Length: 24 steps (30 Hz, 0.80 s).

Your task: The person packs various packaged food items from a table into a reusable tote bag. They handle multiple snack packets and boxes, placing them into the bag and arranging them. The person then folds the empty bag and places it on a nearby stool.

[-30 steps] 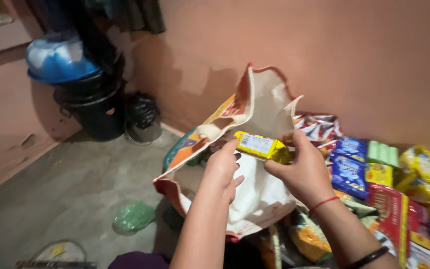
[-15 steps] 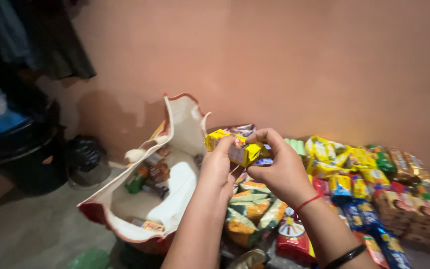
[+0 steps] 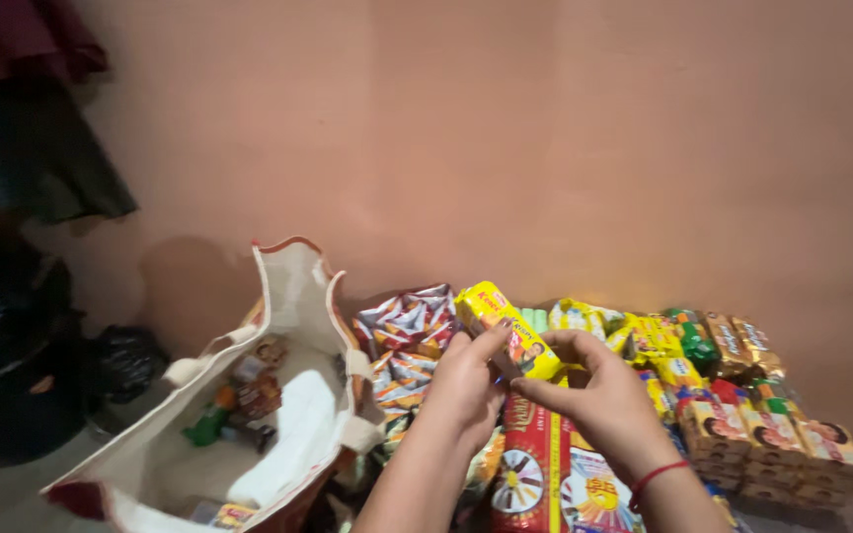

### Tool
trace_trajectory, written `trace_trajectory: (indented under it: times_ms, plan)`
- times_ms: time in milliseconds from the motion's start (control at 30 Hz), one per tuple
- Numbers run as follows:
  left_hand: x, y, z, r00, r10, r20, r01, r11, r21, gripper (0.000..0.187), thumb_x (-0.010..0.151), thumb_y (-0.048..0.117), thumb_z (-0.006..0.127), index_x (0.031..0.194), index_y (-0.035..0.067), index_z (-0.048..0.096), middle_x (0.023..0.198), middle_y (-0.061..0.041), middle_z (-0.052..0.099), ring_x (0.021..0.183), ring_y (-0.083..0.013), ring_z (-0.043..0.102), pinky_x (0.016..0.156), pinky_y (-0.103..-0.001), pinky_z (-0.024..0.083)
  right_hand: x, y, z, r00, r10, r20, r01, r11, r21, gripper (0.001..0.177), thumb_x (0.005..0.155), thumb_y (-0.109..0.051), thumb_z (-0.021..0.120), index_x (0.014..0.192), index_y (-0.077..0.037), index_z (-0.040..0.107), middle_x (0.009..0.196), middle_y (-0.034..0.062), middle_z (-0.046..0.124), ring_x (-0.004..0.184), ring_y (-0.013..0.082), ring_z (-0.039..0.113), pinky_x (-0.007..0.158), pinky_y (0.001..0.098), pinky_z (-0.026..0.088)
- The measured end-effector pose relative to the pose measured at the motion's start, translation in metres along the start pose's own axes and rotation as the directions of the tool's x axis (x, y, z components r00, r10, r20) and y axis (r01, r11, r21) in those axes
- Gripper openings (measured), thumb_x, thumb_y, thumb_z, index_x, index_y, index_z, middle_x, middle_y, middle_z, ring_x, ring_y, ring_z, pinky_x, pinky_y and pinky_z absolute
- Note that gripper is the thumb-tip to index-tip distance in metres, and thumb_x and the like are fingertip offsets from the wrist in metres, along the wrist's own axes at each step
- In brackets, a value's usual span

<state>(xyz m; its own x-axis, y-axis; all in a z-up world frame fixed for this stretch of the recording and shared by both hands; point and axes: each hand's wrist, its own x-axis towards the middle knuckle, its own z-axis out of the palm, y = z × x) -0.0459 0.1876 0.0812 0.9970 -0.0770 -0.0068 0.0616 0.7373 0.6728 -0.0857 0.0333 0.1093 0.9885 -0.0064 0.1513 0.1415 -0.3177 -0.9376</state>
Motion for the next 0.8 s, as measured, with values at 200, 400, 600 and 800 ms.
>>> trace_trajectory:
  times_ms: [200,400,600,800]
  plan:
    - [0.019,-0.038,0.005,0.988,-0.096,0.122,0.084,0.991,0.103,0.028,0.092,0.011,0.065,0.119,0.01,0.06,0.101,-0.003,0.07,0.093,-0.0173,0.068,0.076,-0.034,0.052,0.013,0.05,-0.018,0.989,-0.044,-0.143,0.036,0.998,-0.055,0.06,0.067,-0.027,0.09,0.119,-0.004,0.072,0.108,0.008,0.081,0.102,0.0151,0.074,0.089,0.0316,0.056]
    - [0.042,-0.079,0.008,0.964,-0.196,0.181,0.164,0.97,0.18,0.044,0.101,0.025,0.068,0.136,0.002,0.055,0.113,-0.012,0.065,0.106,-0.0246,0.063,0.088,-0.039,0.051,0.021,0.096,-0.037,0.932,0.09,-0.351,-0.146,0.98,-0.137,0.065,0.066,-0.037,0.088,0.121,-0.004,0.074,0.099,0.0124,0.081,0.09,0.0182,0.078,0.082,0.0342,0.06]
    - [0.076,-0.108,0.009,0.941,-0.338,0.032,0.321,0.916,0.241,0.087,0.087,0.034,0.07,0.161,0.015,0.028,0.157,-0.013,0.047,0.149,-0.0301,0.037,0.104,-0.049,0.045,0.041,0.133,-0.073,0.871,0.13,-0.474,-0.264,0.937,-0.227,0.065,0.066,-0.037,0.089,0.121,-0.004,0.074,0.094,0.0118,0.08,0.085,0.0179,0.077,0.078,0.0335,0.059]
    - [0.097,-0.129,0.012,0.919,-0.394,-0.014,0.38,0.879,0.289,0.085,0.086,0.034,0.068,0.159,0.014,0.03,0.156,-0.008,0.051,0.147,-0.0263,0.038,0.104,-0.05,0.041,0.055,0.143,-0.092,0.805,0.12,-0.581,-0.337,0.899,-0.28,0.062,0.066,-0.036,0.09,0.12,-0.008,0.076,0.095,0.0111,0.08,0.083,0.0216,0.077,0.076,0.0368,0.058]
